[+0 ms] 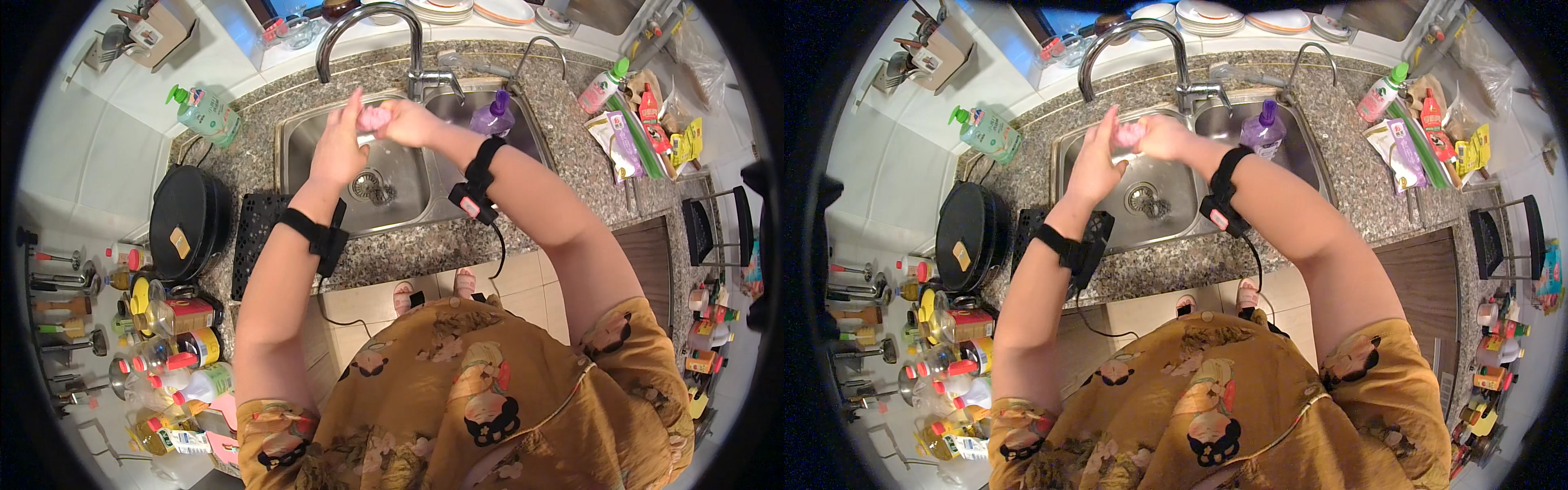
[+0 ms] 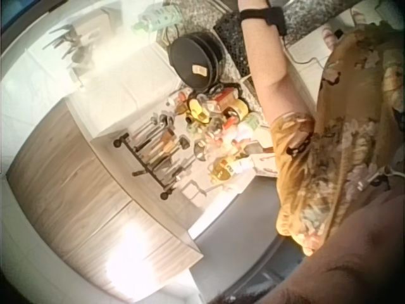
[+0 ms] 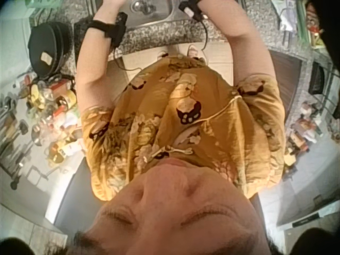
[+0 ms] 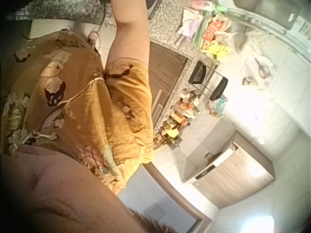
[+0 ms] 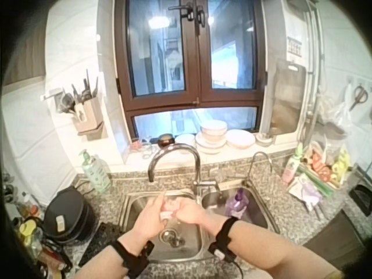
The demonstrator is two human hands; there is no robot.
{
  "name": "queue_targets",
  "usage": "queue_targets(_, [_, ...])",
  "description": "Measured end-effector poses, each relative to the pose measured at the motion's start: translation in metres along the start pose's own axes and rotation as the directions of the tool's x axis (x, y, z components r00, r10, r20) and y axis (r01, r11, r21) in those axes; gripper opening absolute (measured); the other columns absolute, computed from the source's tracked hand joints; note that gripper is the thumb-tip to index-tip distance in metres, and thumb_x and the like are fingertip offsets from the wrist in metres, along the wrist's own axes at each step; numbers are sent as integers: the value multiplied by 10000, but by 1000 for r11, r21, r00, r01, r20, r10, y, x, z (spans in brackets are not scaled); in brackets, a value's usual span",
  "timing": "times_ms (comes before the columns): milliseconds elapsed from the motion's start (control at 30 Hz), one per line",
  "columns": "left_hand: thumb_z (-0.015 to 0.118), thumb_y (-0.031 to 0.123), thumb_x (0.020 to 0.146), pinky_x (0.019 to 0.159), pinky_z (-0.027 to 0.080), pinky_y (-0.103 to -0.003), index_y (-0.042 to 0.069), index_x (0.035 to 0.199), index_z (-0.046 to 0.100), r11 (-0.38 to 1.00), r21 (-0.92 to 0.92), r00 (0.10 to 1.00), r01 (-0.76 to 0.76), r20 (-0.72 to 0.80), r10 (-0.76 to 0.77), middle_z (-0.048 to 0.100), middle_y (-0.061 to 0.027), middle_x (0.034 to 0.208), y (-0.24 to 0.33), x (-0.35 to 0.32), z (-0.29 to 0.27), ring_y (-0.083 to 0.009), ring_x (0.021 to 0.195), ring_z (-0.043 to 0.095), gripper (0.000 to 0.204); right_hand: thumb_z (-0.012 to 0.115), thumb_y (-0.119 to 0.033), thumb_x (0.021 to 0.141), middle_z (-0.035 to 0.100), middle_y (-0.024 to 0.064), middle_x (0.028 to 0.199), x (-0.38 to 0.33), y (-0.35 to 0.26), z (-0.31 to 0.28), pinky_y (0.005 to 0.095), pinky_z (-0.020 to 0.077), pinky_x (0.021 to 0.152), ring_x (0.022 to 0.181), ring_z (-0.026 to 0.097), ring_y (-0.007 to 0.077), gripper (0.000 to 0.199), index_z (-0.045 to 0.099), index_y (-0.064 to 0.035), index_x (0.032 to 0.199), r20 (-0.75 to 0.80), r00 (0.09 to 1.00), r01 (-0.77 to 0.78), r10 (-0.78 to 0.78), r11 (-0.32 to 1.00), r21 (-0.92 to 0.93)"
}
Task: The person wipes a black perforated shelf tray with a pink cloth, then inserts metal rods into the tray and attaches it to a corner shelf unit. The person repeats the process with a second tray, assembling the corner shelf.
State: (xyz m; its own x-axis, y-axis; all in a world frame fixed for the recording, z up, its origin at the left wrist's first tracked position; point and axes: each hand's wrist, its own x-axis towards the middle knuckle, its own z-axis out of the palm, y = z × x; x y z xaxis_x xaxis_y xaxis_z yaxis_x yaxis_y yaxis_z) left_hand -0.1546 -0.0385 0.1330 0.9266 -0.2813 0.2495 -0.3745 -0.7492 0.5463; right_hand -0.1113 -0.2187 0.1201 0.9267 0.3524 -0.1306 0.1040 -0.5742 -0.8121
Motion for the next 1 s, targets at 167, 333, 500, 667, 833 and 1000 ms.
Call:
queue_targets(167, [630, -22, 802, 986, 500, -425, 182, 1472, 408, 843, 356, 906, -404, 26, 423, 462, -194, 1411, 5, -12, -14, -362, 1233, 534, 735, 656, -190, 902, 426, -65, 592, -11, -16, -20, 191, 229, 362, 434, 370, 18, 129, 601, -107, 820, 595, 803, -451, 31, 684, 573])
queue_targets(333, [596, 108, 856, 858, 555, -386, 102, 1284, 542, 793, 480, 927, -374, 198, 318, 601, -189, 1238, 41, -3, -27, -313, 1130, 616, 432, 682, -192, 883, 409, -72, 571, -15, -13, -22, 206, 212, 364, 422, 347, 29, 188, 584, -94, 755, 727, 687, -438, 10, 803, 403])
queue_targets(500, [627, 147, 822, 676, 579, -406, 92, 1015, 677, 730, 630, 958, -266, 258, 127, 706, -146, 859, 32, 2, -9, -335, 797, 707, 207, 784, -231, 772, 487, -9, 591, -13, -12, 1, 280, 254, 363, 410, 357, 92, 269, 591, -70, 678, 454, 889, -114, 55, 988, 102])
queue_targets(667, [609, 267, 825, 727, 580, -452, 58, 807, 735, 847, 531, 975, 16, 177, -130, 717, -203, 847, 30, 1, 7, -359, 794, 713, 245, 591, -231, 852, 700, 239, 893, -22, -10, 21, 506, 556, 812, 908, 696, 391, 225, 682, -54, 957, 5, 984, 163, -180, 880, -447])
queue_targets(833, [623, 264, 827, 810, 556, -443, 101, 893, 751, 899, 335, 924, 282, 159, -349, 723, -184, 911, 25, -4, 27, -356, 899, 703, 217, 622, -190, 833, 702, 203, 854, -32, -8, 16, 503, 551, 738, 834, 697, 387, 202, 585, -57, 980, 68, 959, 261, -274, 767, -586])
queue_targets(1000, [664, 294, 815, 820, 542, -456, 66, 975, 729, 915, -200, 927, 351, 209, -310, 713, -206, 985, -12, -16, 71, -374, 956, 683, 286, 639, -204, 829, 701, 182, 798, -28, 14, 19, 486, 562, 681, 771, 704, 381, 218, 574, -69, 988, 84, 898, 376, -431, 656, -654])
